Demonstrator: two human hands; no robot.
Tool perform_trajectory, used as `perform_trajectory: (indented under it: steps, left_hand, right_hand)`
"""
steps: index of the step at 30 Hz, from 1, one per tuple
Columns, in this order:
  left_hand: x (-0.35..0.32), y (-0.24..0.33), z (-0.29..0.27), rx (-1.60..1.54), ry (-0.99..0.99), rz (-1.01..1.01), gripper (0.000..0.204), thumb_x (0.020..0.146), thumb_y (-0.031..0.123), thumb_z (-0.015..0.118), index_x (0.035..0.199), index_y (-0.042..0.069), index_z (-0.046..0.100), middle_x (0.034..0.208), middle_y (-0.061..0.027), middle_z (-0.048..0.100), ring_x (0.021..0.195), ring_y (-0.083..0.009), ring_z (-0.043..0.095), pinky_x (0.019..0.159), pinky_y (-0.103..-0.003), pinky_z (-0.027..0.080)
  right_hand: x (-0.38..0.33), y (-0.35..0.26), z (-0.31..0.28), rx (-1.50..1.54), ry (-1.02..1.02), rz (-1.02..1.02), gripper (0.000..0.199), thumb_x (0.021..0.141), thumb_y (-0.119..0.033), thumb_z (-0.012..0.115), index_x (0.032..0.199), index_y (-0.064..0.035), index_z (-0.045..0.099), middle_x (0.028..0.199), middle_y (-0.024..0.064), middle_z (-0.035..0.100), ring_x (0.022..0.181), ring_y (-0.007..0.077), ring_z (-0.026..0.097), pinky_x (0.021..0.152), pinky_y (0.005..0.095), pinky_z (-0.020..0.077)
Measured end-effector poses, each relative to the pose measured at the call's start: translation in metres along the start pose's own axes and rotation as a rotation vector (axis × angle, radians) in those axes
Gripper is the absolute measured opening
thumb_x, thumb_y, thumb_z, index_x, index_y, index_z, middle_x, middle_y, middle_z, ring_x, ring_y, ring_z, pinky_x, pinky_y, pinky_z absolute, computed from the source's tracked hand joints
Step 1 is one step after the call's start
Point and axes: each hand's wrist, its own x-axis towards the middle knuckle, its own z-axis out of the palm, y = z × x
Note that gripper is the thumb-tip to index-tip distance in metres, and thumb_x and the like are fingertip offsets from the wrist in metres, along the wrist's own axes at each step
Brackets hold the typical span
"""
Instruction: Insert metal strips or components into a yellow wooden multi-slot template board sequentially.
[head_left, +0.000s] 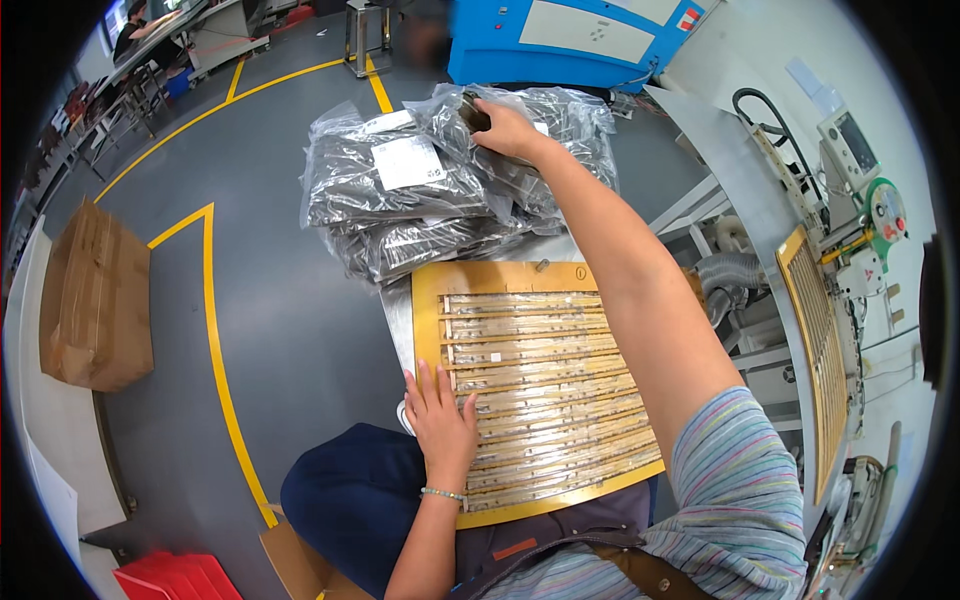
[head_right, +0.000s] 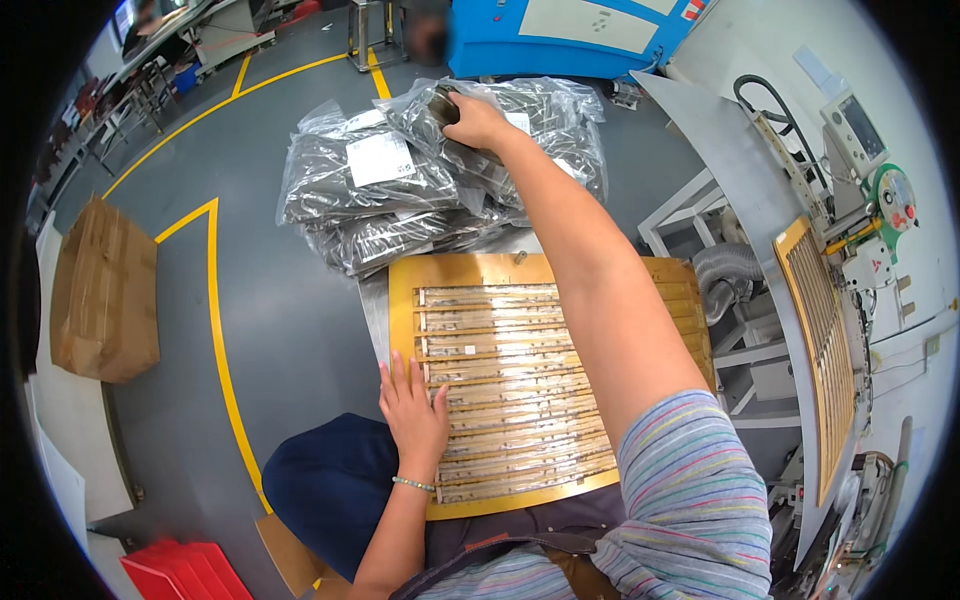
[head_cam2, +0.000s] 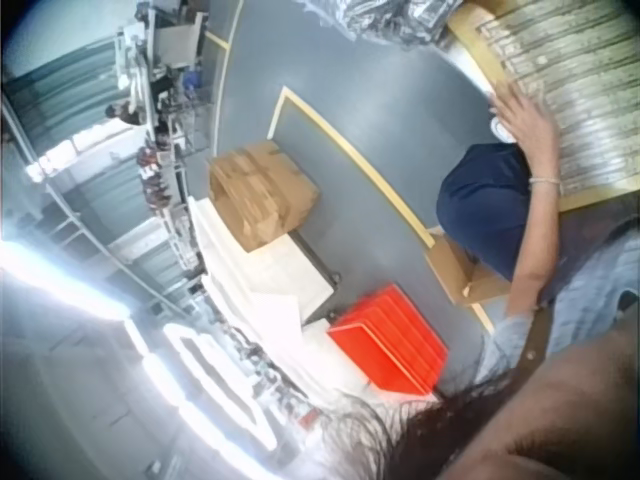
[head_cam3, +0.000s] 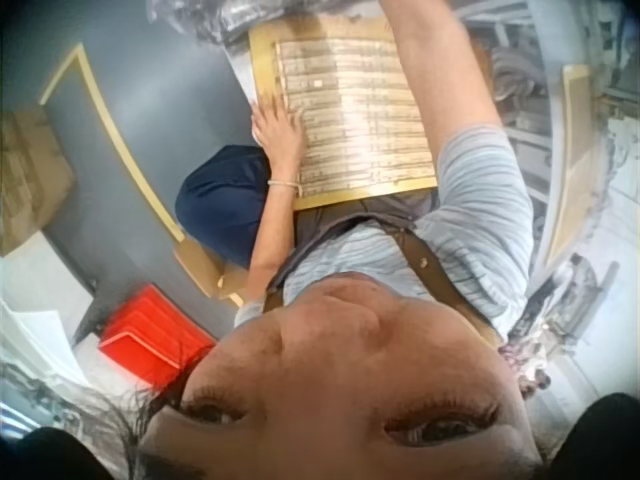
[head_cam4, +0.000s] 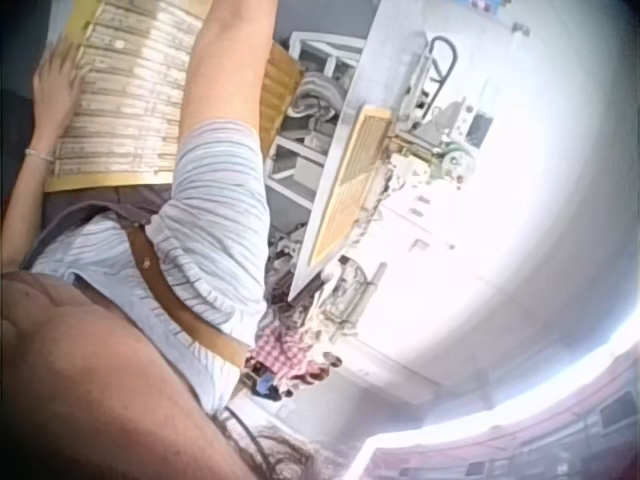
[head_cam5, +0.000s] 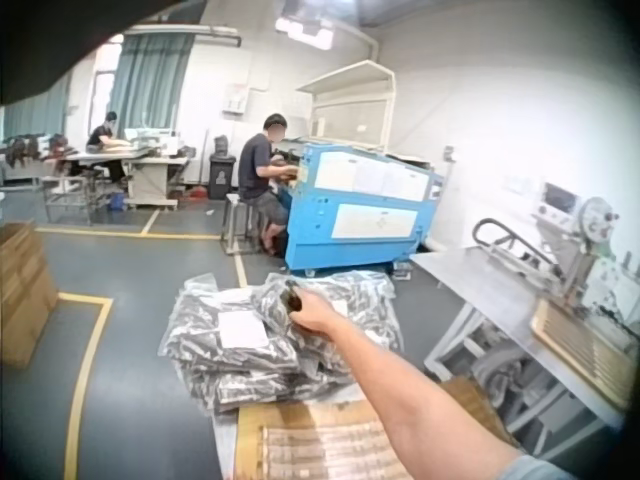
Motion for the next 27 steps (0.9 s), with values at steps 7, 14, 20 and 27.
perform_trajectory:
  steps: [7,14,20,27]
  left_hand:
    - [0.003,-0.001,-0.005,-0.003,-0.014,-0.017,0.069,0.105,0.036,0.066,0.157,-0.006,0.048,0.174,-0.0269,0.028,0.161,-0.0474,0.022,0.126,-0.06,0.027]
    - [0.003,0.0,-0.004,0.012,-0.012,0.0,0.069,0.105,0.036,0.065,0.158,-0.005,0.047,0.174,-0.0272,0.027,0.162,-0.0463,0.022,0.126,-0.059,0.027]
    - [0.003,0.005,-0.004,0.001,0.003,0.008,0.068,0.105,0.036,0.065,0.156,-0.006,0.049,0.174,-0.0268,0.027,0.162,-0.0456,0.022,0.126,-0.059,0.027]
    - [0.0,0.004,-0.003,0.017,0.011,0.01,0.067,0.105,0.036,0.065,0.156,-0.006,0.049,0.174,-0.0269,0.028,0.162,-0.0453,0.022,0.126,-0.059,0.027]
  right_hand:
    - [0.01,-0.041,0.013,-0.111,0.149,0.024,0.067,0.079,-0.045,0.078,0.128,0.0004,0.075,0.131,0.0256,0.071,0.121,0.0417,0.068,0.108,0.0481,0.053]
    - [0.016,-0.015,0.017,0.072,0.178,0.139,0.054,0.076,-0.032,0.082,0.118,0.0024,0.075,0.124,0.0252,0.074,0.116,0.0397,0.071,0.102,0.0443,0.0561]
    - [0.018,0.011,0.007,-0.035,-0.067,0.082,0.05,0.082,-0.036,0.081,0.121,-0.0043,0.075,0.12,0.0224,0.076,0.117,0.0392,0.071,0.102,0.0453,0.0552]
    - [0.005,0.016,-0.006,0.55,0.197,0.263,0.027,0.105,-0.024,0.065,0.117,-0.003,0.076,0.113,0.0172,0.079,0.107,0.0347,0.073,0.096,0.0456,0.0527]
